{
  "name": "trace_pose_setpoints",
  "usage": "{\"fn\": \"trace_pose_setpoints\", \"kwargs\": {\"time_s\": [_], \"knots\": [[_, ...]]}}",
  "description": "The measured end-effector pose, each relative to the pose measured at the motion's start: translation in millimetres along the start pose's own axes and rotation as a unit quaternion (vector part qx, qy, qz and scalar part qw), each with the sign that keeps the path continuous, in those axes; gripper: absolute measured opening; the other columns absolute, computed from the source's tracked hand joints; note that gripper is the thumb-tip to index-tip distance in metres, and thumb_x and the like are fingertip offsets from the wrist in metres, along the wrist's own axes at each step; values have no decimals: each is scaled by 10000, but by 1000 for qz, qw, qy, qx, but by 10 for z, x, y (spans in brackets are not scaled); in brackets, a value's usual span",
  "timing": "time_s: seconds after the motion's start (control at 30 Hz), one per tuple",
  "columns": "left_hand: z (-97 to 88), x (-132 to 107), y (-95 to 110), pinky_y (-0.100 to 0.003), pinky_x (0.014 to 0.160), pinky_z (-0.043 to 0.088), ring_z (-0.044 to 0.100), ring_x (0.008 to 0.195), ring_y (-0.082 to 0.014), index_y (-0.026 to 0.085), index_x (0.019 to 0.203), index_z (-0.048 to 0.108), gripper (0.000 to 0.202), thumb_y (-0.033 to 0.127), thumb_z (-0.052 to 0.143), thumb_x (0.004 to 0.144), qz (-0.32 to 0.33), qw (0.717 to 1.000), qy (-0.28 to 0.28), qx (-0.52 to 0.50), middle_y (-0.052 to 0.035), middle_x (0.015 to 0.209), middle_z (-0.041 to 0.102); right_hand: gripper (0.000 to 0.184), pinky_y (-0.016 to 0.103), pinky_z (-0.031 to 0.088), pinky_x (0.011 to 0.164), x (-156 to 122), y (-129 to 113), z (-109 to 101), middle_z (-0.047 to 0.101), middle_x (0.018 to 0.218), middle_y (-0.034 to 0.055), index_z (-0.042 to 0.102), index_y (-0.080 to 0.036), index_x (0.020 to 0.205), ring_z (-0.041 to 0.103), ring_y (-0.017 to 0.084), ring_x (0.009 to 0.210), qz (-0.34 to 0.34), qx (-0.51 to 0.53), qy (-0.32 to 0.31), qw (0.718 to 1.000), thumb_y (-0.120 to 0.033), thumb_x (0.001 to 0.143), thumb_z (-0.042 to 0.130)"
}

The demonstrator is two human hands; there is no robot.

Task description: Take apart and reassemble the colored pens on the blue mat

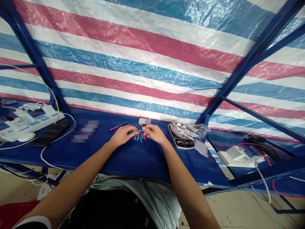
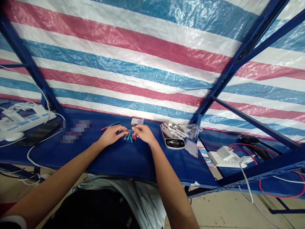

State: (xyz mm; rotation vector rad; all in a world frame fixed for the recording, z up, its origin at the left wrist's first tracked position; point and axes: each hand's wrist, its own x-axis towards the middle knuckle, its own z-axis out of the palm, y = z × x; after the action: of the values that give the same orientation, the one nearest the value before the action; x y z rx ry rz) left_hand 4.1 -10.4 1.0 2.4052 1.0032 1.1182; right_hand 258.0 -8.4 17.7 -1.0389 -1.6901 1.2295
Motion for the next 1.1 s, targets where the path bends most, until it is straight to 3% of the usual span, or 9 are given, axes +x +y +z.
{"fn": "trace_pose_setpoints", "kwargs": {"time_s": [0.13,0.27,0.37,0.43,0.53,0.73,0.87,1.0,1.1], "knots": [[-51,5,-52,-329,780,543,727,812,-215,237,1064,812,310,513,677,1022,-38,999,18,5,-41,986,815,486,245,443,529,25,41,-65,753,791,32,741,-189,993,590,134,596,-2,21,50,999,-638,826,819],[-90,6,-49,-353,846,548,752,896,-241,246,1056,828,313,510,660,1033,-35,999,24,5,-46,1030,828,440,280,534,633,40,76,-108,785,950,66,752,-193,1005,685,173,740,-50,24,48,997,-526,756,899],[-90,4,-35,-358,836,553,754,893,-243,242,1056,825,331,512,633,1049,-42,999,27,-1,-52,1024,825,572,302,582,710,29,73,-106,792,1123,75,737,-220,1126,738,205,873,-74,35,35,996,-433,654,982],[-84,4,-35,-366,847,556,752,912,-248,240,1080,818,338,513,621,1056,-35,999,28,2,-61,1040,818,559,278,555,618,17,61,-88,805,1042,73,730,-217,1151,739,202,803,-37,31,25,999,-480,712,956],[-81,5,-47,-382,892,556,751,968,-259,242,1133,806,350,506,584,1077,-16,1000,23,8,-77,1083,809,439,239,439,469,2,43,-61,770,796,63,733,-186,939,677,168,619,18,5,32,999,-623,904,764],[-94,2,-59,-381,882,554,751,964,-265,237,1128,798,351,496,567,1078,-33,999,21,9,-84,1086,806,516,241,486,491,13,56,-60,784,927,61,718,-218,1138,726,200,743,-10,24,25,999,-513,764,915],[-77,15,-74,-383,905,558,752,978,-269,237,1116,789,386,529,539,1080,-40,999,9,12,-85,1093,812,440,237,448,481,37,86,-104,764,829,63,747,-188,1013,658,164,646,14,13,46,999,-600,864,800],[-84,17,-146,-353,810,560,754,838,-243,239,1022,786,443,530,463,1103,-84,996,0,7,-57,947,816,367,249,460,535,45,121,-248,722,788,12,759,-195,953,565,123,580,-30,-3,72,997,-494,771,868],[-114,2,-212,-347,808,559,760,879,-253,247,1057,783,401,543,512,1080,-113,993,28,18,-57,989,824,314,265,481,560,55,172,-373,730,807,21,739,-198,958,593,143,604,-25,1,124,992,-458,799,816]]}}
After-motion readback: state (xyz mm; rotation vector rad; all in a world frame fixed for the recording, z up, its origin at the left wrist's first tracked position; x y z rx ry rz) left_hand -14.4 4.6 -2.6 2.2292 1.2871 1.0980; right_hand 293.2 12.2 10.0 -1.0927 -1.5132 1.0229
